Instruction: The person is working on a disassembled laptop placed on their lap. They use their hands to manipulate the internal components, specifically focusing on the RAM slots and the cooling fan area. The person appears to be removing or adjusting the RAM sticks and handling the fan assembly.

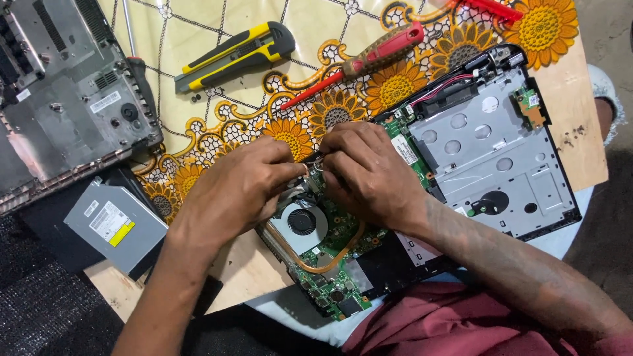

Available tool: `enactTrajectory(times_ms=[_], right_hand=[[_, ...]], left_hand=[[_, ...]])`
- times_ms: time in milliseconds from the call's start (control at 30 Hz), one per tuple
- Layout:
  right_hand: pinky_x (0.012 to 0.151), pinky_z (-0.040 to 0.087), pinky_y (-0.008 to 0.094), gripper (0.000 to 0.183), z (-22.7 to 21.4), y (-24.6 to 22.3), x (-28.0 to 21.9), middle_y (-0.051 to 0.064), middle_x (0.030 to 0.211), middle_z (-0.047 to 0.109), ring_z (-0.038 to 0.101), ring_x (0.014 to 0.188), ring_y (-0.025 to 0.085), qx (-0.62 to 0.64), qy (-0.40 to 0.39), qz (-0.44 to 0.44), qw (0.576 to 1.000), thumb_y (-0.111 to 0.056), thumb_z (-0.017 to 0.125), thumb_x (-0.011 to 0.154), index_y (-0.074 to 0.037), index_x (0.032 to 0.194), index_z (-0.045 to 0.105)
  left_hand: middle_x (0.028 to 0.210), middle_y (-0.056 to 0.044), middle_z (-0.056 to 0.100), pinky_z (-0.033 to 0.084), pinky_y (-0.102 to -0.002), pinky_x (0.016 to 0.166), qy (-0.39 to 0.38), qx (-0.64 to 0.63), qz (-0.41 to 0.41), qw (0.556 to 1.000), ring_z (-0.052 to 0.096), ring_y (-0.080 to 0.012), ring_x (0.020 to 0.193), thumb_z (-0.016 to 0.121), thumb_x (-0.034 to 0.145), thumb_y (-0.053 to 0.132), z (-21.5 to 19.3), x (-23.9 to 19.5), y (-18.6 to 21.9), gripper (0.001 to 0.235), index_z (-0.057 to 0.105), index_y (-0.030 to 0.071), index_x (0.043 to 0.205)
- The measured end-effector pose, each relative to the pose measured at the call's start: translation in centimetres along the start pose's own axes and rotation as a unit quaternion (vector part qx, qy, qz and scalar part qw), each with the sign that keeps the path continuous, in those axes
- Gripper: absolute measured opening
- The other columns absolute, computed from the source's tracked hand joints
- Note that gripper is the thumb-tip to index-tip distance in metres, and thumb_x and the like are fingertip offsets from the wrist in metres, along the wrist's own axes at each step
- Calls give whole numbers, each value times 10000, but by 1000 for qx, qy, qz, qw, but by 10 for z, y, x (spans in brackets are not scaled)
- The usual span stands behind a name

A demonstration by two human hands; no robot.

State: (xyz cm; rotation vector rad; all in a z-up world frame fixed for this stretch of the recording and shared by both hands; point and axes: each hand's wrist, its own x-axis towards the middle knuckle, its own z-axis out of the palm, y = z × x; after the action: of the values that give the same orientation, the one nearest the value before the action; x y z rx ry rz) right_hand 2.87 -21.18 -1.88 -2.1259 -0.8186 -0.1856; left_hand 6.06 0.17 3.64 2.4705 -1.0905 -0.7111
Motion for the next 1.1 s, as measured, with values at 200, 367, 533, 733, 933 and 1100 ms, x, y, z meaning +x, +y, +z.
enactTrajectory(times_ms=[200, 367, 533, 733, 933, 1100], right_hand=[[861, 422, 451, 64, 1, 0, 1, 156, 1026, 601, 586, 989, 348, -6, 7, -1, 1000, -40, 580, 933, -10, 898, 535], [854, 423, 439, 63, 1, 0, 2, 146, 1007, 603, 591, 976, 340, -7, 13, 1, 1000, -23, 574, 925, -17, 880, 530], [856, 427, 432, 68, 0, 0, 2, 145, 1008, 602, 589, 977, 334, -10, 12, 4, 1000, -20, 589, 913, -18, 881, 529], [860, 430, 440, 72, -1, 0, 3, 151, 1015, 595, 583, 974, 341, -6, 8, 2, 1000, -26, 581, 924, -12, 890, 520], [867, 419, 437, 63, -1, 2, 2, 145, 1029, 593, 578, 984, 340, -4, 5, 2, 1000, -42, 565, 934, -18, 901, 517], [869, 432, 441, 67, 1, 2, 1, 146, 1049, 598, 584, 1001, 343, -8, 0, 4, 1000, -37, 579, 927, -20, 910, 517]], left_hand=[[748, -55, 578, 512, -397, 579, -21, 3, 12, 1000, 550, -239, 696, 755, 768, 42, -3, 6, -3, 136, 714, 60, 896], [684, -34, 524, 503, -400, 504, -19, 53, 14, 998, 533, -236, 698, 743, 863, 97, 0, 11, 2, 118, 677, 61, 773], [729, -38, 554, 510, -379, 513, -42, 89, 20, 995, 531, -211, 707, 665, 939, 108, 2, 13, 5, 208, 636, 72, 737], [778, 22, 413, 446, -380, 641, -186, -79, -260, 944, 428, -161, 660, 361, 1027, 245, -14, 21, 21, 273, 432, 180, 771], [778, 13, 431, 508, -376, 624, -178, -60, -223, 956, 480, -167, 662, 382, 1029, 211, -14, 23, 22, 267, 488, 161, 789], [793, -88, 608, 585, -368, 508, -36, 57, -41, 997, 600, -247, 747, 692, 861, -10, -3, 16, 12, 42, 681, 4, 898]])
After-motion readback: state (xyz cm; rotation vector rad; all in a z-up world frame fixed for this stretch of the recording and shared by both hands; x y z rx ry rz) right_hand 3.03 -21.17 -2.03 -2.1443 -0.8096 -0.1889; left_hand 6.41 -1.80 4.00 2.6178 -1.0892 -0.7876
